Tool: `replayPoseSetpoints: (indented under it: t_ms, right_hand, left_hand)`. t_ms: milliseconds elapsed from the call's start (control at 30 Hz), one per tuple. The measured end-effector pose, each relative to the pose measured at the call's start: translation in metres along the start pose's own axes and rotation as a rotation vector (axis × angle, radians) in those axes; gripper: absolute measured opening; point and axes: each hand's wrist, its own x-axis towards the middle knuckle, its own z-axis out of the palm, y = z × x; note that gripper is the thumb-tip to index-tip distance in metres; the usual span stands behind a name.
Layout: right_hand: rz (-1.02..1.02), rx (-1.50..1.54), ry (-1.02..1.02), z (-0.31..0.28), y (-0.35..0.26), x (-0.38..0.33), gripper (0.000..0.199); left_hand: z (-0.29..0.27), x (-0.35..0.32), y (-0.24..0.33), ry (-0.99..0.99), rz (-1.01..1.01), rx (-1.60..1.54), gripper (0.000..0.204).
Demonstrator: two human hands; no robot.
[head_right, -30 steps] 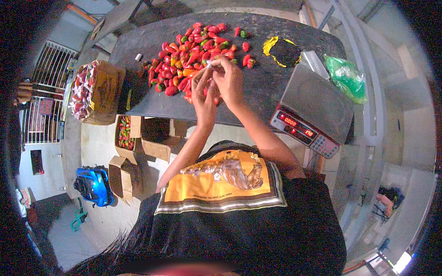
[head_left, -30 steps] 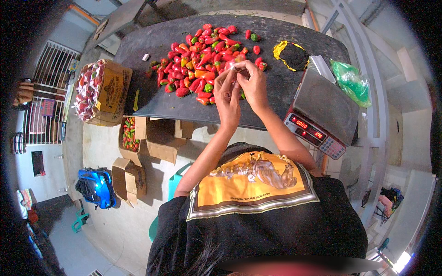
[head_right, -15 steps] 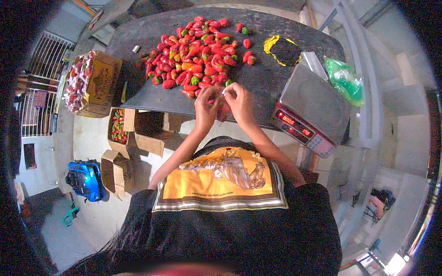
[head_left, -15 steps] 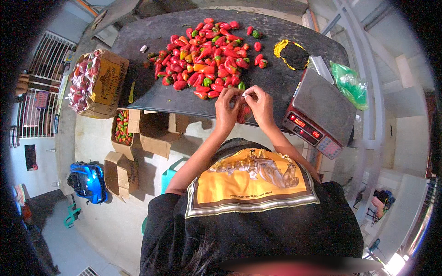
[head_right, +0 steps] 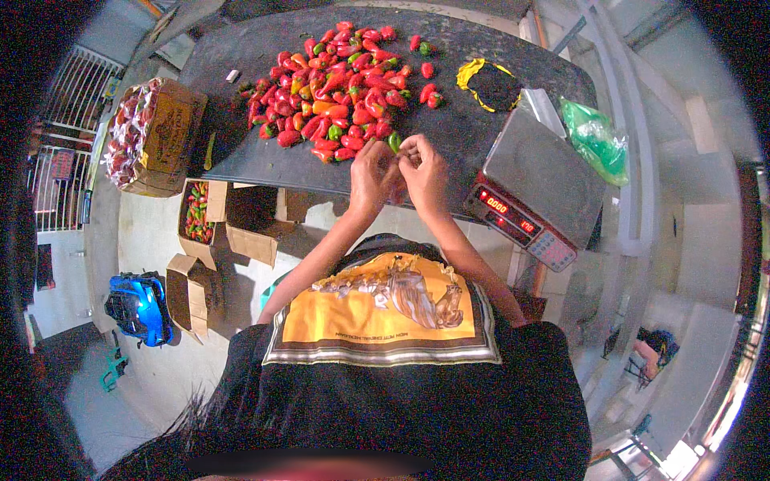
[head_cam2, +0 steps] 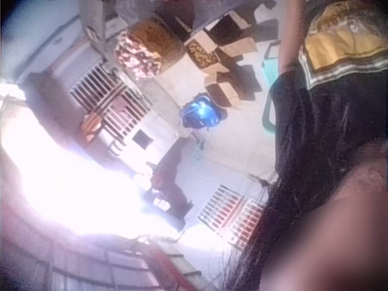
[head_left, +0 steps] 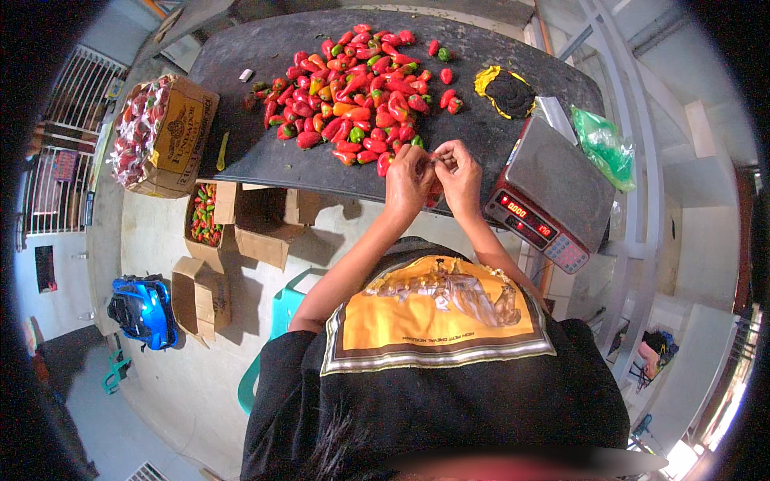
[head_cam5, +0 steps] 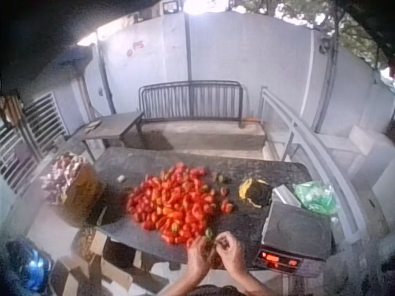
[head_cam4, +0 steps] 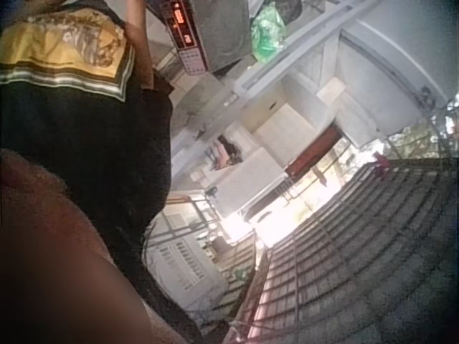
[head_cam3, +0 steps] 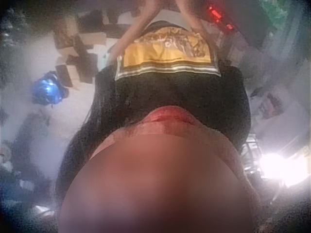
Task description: The person selects red and green peppers from a large pile on a table, places them on a digital scale, and then transfers them into a plastic bag. They tie the bag and place it into a cardboard box. This process is repeated multiple times throughout the video.
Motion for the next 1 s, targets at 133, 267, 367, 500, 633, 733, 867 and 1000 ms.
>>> replayPoseSetpoints:
  t_ms: [133, 267, 367, 500, 633, 733, 867, 1000]
  right_hand:
    - [-0.064, 0.092, -0.014, 0.000, 0.010, 0.005, 0.017]
    - [-0.015, 0.391, -0.097, -0.002, 0.027, 0.012, 0.020]
    - [0.088, 0.609, -0.176, -0.006, 0.029, 0.013, 0.021]
    - [0.248, 0.869, -0.229, -0.014, 0.033, 0.015, 0.022]
    - [0.374, 0.965, -0.164, -0.015, 0.037, 0.007, 0.020]
    - [0.337, 0.946, -0.191, -0.017, 0.036, 0.005, 0.019]
    - [0.304, 0.861, -0.243, -0.027, 0.046, 0.011, 0.016]
    - [0.355, 0.784, -0.105, -0.031, 0.052, 0.004, 0.014]
  left_hand:
    - [0.005, 0.000, -0.001, 0.050, -0.005, -0.050, 0.012]
    - [0.008, 0.001, 0.001, 0.080, -0.015, -0.054, 0.012]
    - [0.008, 0.000, -0.002, 0.065, -0.017, -0.046, 0.012]
    - [0.010, 0.004, -0.004, 0.051, 0.040, -0.035, 0.013]
    - [0.008, 0.011, -0.015, -0.028, 0.079, -0.077, 0.013]
    - [0.010, 0.009, -0.013, -0.024, 0.074, -0.066, 0.013]
    - [0.020, 0.004, -0.004, -0.010, 0.089, -0.028, 0.014]
    - [0.027, -0.007, 0.008, -0.019, 0.033, -0.074, 0.016]
